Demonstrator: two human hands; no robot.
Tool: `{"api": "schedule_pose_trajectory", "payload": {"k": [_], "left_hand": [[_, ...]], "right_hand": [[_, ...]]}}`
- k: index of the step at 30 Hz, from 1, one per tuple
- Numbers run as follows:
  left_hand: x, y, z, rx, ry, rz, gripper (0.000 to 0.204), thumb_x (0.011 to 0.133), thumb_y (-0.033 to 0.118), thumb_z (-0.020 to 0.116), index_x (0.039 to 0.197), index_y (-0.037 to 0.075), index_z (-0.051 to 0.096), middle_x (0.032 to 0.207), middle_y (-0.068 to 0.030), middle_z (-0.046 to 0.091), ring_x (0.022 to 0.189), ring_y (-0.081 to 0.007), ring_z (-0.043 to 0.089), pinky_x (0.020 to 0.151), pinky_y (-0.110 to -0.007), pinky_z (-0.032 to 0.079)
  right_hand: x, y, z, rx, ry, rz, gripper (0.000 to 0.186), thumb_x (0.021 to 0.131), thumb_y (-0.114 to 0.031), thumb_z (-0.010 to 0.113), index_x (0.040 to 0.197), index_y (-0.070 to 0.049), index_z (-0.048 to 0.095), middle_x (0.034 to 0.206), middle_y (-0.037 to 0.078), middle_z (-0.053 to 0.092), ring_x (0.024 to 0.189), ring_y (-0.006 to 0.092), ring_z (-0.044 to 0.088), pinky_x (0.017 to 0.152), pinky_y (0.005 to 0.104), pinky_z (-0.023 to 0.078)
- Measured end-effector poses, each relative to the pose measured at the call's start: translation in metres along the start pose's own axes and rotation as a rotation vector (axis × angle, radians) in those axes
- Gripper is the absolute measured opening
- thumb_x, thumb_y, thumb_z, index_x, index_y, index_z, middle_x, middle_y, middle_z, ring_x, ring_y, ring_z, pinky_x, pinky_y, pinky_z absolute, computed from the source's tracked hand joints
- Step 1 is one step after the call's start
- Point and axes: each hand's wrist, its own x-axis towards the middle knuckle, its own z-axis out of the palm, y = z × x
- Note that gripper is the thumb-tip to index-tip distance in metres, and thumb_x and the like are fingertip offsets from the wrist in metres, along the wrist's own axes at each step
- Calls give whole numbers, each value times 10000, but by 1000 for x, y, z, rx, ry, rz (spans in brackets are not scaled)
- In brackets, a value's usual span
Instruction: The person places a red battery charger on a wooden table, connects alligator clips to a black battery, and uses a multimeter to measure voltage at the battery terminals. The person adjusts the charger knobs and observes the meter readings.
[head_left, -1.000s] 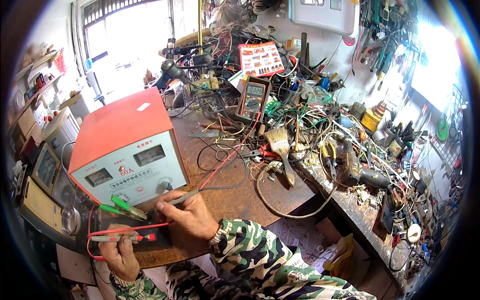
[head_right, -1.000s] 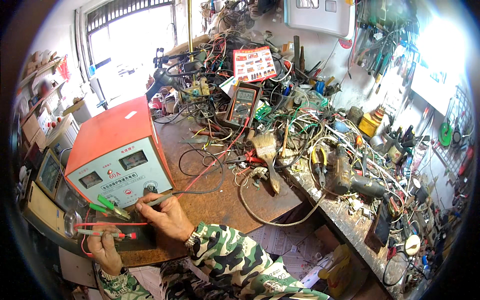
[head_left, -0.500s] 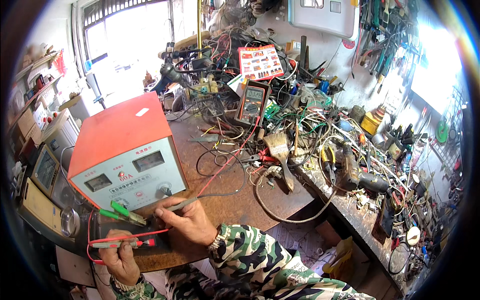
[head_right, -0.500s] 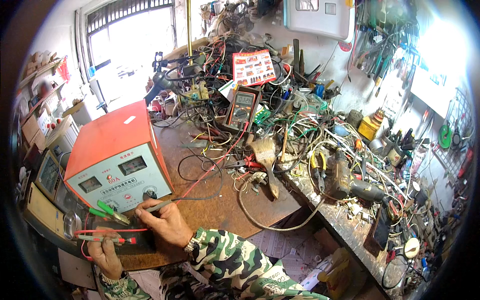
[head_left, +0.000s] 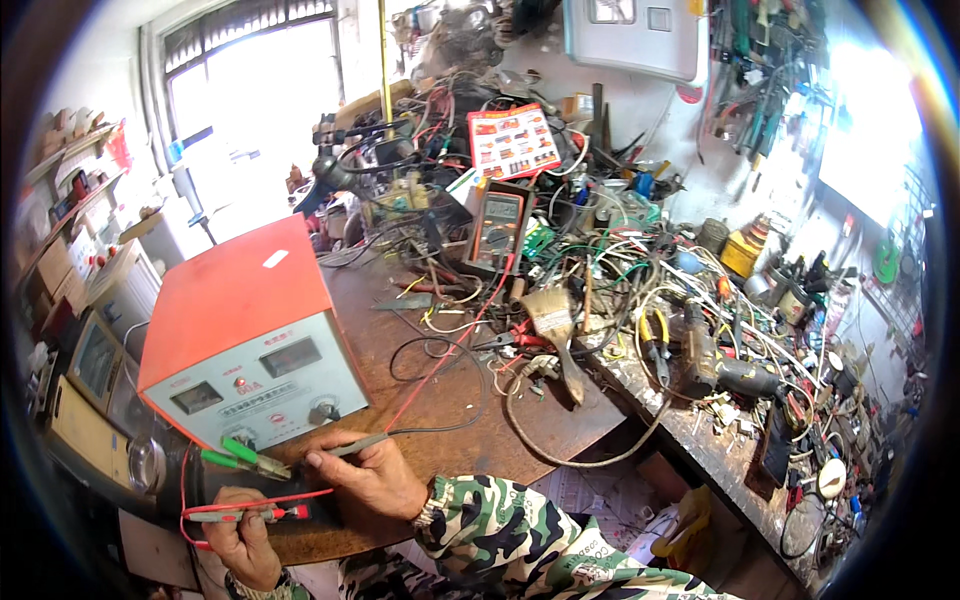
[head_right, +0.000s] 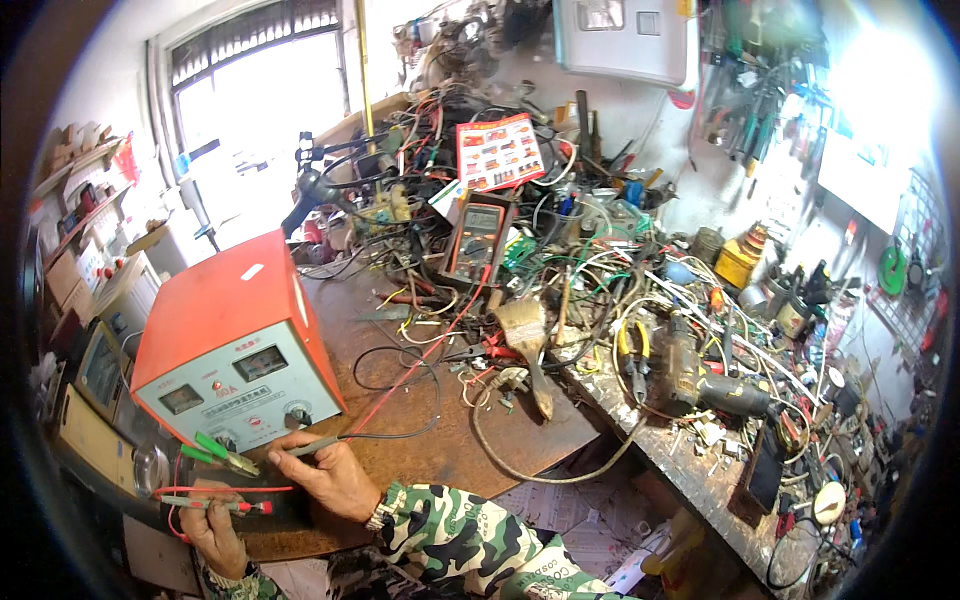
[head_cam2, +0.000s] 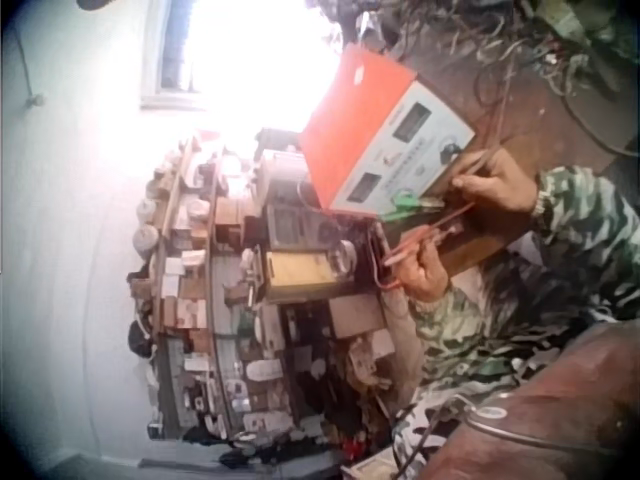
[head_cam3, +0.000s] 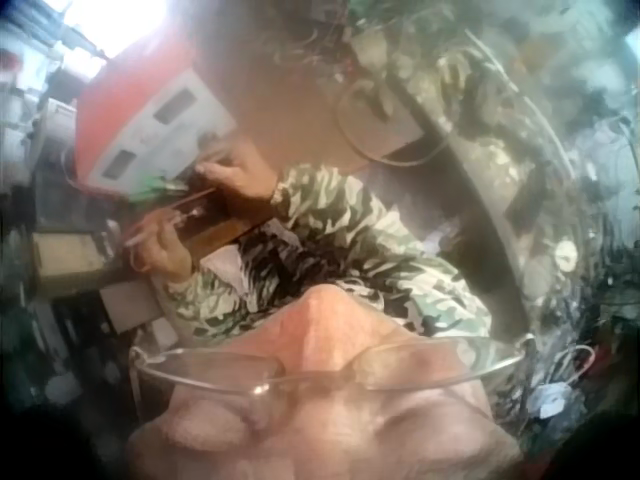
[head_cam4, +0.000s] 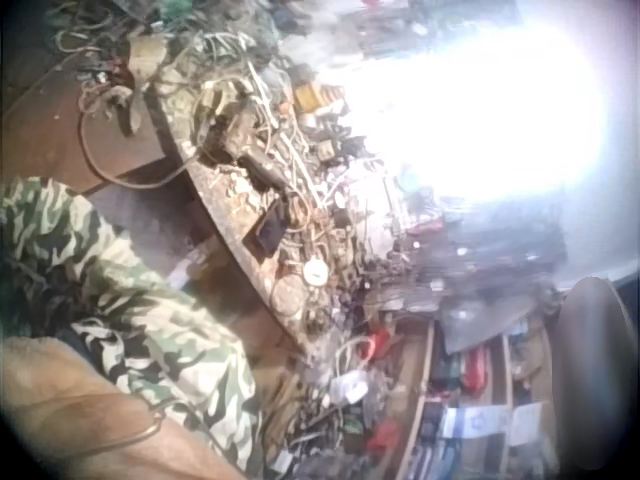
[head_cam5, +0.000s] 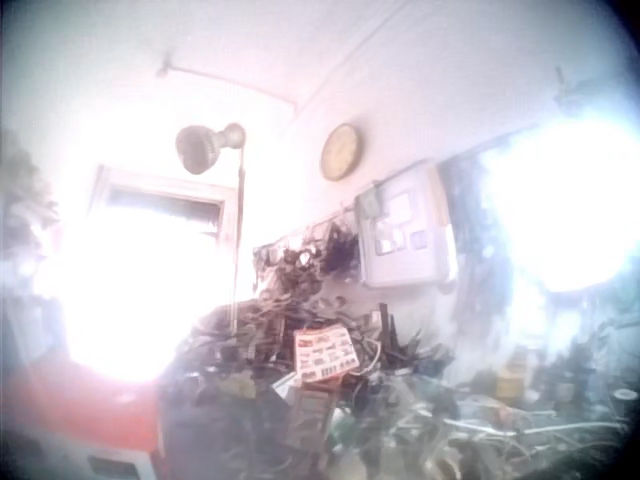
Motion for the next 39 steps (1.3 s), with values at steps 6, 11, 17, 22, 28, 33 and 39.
{"api": "schedule_pose_trajectory", "payload": {"k": [6,11,17,22,28,33,39], "left_hand": [[11,-8,9,-32,-34,181,40,894,14,612,879,-18,631,821,-130,656,708,-226,611,636,-334,486],[11,-5,3,-56,-82,191,144,949,117,632,910,-21,637,829,-132,666,725,-220,633,637,-331,489],[17,-1,4,-30,-82,220,68,893,21,689,922,-33,658,836,-134,680,703,-224,657,630,-309,508],[16,2,4,-40,-79,169,71,890,16,703,879,-29,648,835,-133,684,711,-238,667,644,-322,522],[14,-5,5,-47,-78,206,94,914,50,638,905,-41,656,829,-136,677,729,-212,650,649,-319,505],[16,0,4,-45,-92,174,64,899,14,625,890,-41,656,837,-135,682,732,-214,666,663,-318,526],[16,-3,3,-50,-78,221,79,891,21,710,883,-17,642,823,-109,680,674,-224,658,609,-307,503]], "right_hand": [[-4,-16,-1,93,84,74,127,968,-83,667,1011,29,708,909,44,713,844,111,638,757,279,526],[-2,-17,2,90,97,19,129,940,-76,714,998,40,711,870,71,726,798,126,663,714,270,536],[-1,-17,-1,49,95,-5,148,939,-82,708,1009,49,706,868,96,722,794,160,685,720,285,539],[1,-15,-4,44,94,4,158,942,-81,698,1025,53,698,860,120,724,797,178,692,730,306,549],[0,-17,-4,0,65,-38,161,964,-93,673,1023,56,691,824,117,721,785,184,702,725,309,561],[1,-7,-11,-106,76,-83,181,954,-91,660,1028,71,692,959,158,721,881,234,693,823,371,543],[1,-4,-12,-81,75,-68,178,954,-114,685,1001,55,710,963,123,731,881,171,676,799,311,536]]}}
